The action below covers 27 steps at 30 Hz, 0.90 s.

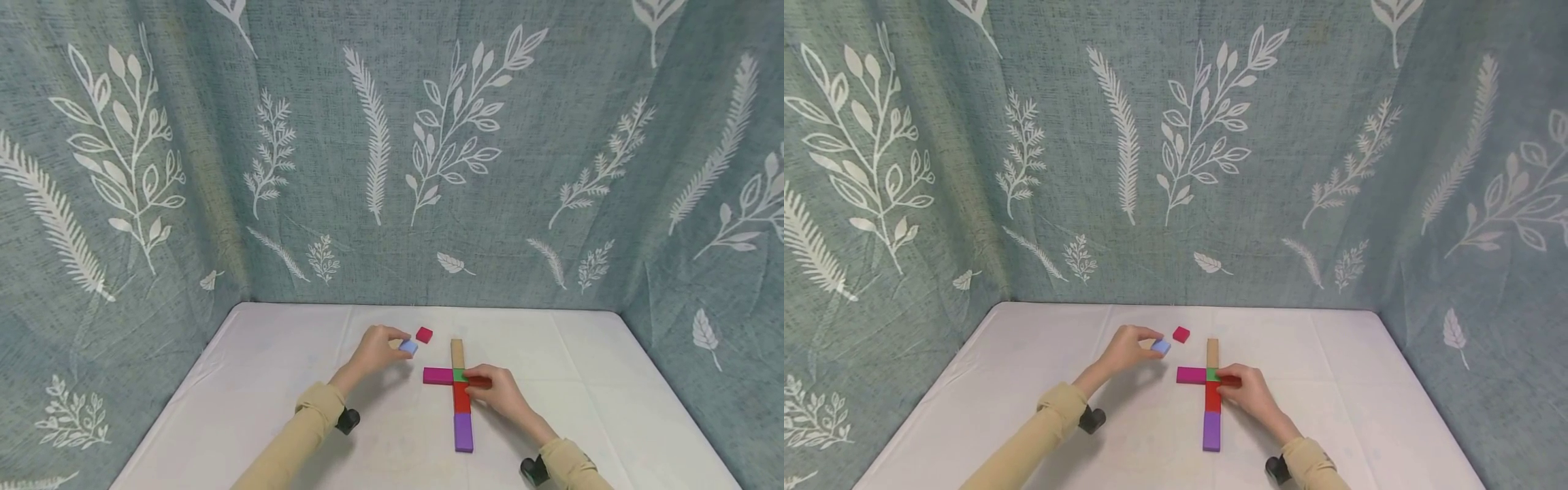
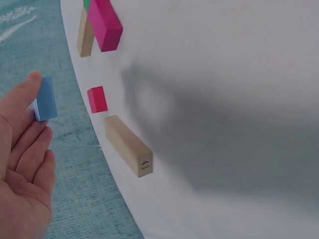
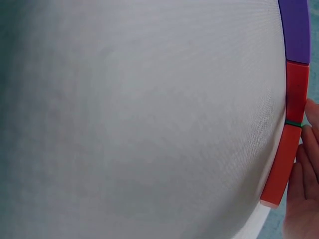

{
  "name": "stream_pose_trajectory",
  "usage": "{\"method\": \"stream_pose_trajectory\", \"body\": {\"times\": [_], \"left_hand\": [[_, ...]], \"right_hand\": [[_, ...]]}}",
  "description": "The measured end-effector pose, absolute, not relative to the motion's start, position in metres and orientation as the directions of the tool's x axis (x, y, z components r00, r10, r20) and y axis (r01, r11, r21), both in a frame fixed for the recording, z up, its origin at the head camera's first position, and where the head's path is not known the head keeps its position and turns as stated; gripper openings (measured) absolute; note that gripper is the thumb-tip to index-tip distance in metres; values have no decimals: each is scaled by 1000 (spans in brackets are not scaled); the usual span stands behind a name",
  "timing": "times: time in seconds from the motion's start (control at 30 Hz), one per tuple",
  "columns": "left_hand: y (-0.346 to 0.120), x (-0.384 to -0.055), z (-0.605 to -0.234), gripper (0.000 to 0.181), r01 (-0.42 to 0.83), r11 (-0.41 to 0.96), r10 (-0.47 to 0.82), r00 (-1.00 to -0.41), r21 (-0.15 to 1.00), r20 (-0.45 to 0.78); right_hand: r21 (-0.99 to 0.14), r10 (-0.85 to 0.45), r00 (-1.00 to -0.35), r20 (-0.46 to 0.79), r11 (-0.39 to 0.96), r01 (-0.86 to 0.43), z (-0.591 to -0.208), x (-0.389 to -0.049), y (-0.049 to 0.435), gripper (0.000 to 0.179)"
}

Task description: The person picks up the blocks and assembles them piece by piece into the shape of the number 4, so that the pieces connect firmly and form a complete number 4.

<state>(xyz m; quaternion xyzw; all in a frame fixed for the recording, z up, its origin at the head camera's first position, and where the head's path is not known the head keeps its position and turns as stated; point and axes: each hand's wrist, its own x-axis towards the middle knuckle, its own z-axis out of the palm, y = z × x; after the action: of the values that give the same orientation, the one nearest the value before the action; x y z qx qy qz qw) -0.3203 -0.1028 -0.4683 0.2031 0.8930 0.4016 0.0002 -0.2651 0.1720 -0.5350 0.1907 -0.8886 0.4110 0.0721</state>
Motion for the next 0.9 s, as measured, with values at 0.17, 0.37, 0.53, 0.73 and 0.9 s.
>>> {"method": "stream_pose_trajectory", "body": {"times": [0.17, 0.37, 0.53, 0.73, 0.9], "left_hand": [[-100, -323, -461, 34, 394, 596, 375, -907, 700, 192], [-97, -327, -456, 33, 428, 589, 391, -893, 685, 223], [-94, -328, -460, 36, 420, 605, 409, -893, 676, 189], [-91, -325, -468, 35, 405, 614, 411, -897, 677, 164], [-90, -324, -476, 34, 414, 616, 418, -893, 670, 168]], "right_hand": [[-709, -267, -937, 226, 614, -346, -534, -266, 172, 28], [-706, -266, -935, 234, 615, -352, -534, -266, 173, 28], [-706, -263, -935, 239, 614, -353, -534, -265, 173, 27], [-717, -270, -934, 234, 601, -354, -533, -265, 173, 28], [-727, -270, -936, 224, 594, -345, -532, -265, 173, 28]]}}
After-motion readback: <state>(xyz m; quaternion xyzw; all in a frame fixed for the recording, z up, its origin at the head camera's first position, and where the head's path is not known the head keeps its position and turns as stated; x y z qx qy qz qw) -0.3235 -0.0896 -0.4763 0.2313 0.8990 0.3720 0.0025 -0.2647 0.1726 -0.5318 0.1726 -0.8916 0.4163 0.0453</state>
